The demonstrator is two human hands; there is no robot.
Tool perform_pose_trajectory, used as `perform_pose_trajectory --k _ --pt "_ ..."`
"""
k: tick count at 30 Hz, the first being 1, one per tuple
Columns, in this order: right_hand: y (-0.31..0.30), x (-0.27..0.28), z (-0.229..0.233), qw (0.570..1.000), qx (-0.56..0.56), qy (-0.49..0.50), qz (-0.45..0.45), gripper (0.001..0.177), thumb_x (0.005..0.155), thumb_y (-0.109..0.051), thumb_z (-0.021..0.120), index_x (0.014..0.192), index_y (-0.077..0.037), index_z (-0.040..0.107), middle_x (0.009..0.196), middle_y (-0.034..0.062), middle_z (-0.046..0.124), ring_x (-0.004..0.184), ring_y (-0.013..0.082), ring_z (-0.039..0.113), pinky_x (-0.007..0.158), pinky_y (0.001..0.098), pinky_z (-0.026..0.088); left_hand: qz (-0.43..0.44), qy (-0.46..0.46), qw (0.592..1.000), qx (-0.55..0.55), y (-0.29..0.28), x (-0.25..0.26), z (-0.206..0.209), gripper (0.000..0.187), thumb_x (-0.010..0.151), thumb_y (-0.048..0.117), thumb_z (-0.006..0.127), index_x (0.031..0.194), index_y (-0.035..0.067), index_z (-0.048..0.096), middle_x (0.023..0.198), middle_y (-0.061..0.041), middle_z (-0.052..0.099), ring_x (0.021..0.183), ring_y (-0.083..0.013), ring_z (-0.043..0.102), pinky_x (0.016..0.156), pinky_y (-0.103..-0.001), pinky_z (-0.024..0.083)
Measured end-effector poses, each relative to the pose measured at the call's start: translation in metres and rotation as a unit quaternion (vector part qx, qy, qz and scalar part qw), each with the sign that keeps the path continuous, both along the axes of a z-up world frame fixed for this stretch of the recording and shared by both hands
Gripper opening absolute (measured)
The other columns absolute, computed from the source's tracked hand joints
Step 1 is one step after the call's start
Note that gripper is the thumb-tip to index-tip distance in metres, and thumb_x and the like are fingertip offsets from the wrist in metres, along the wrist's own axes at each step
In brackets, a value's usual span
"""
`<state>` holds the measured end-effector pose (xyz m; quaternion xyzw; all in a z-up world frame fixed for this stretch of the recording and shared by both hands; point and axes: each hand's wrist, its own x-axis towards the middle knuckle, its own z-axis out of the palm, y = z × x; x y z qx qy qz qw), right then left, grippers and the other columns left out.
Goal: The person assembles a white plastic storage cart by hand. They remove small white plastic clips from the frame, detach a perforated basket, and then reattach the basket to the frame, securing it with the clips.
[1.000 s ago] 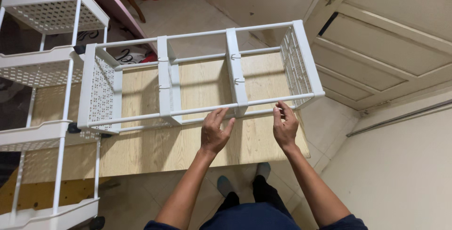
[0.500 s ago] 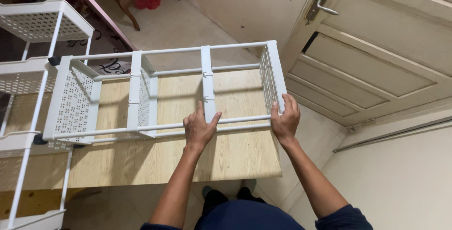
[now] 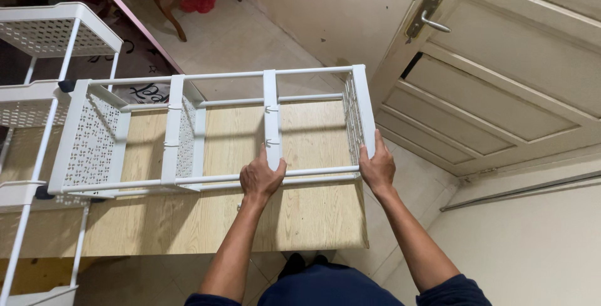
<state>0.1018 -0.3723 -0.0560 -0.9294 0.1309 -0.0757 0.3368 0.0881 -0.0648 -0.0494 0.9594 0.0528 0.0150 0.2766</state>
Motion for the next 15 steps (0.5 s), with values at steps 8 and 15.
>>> perform_pose_trajectory --k 8,15 --pt "0.003 0.011 -0.003 1.000 -0.007 -0.025 0.002 0.068 0.094 -0.029 0.061 0.153 0.001 0.045 0.124 0.0247 0.067 0.106 0.0391 0.069 0.091 0.0468 0.054 0.001 -0.010 1.000 -0.002 0.005 0.013 -0.004 0.077 0.077 0.038 0.064 0.139 -0.006 0.057 0.066 -0.017 0.071 0.053 -0.0266 0.071 0.049 -0.041 0.056" --pt "0.004 0.019 -0.004 0.999 -0.015 -0.032 -0.001 0.066 0.095 -0.028 0.063 0.152 0.001 0.046 0.124 0.0253 0.068 0.108 0.0402 0.068 0.092 0.0478 0.054 -0.006 -0.003 1.000 -0.008 0.008 0.022 -0.003 0.080 0.075 0.039 0.065 0.141 -0.005 0.056 0.069 -0.018 0.072 0.057 -0.0282 0.073 0.051 -0.043 0.057"
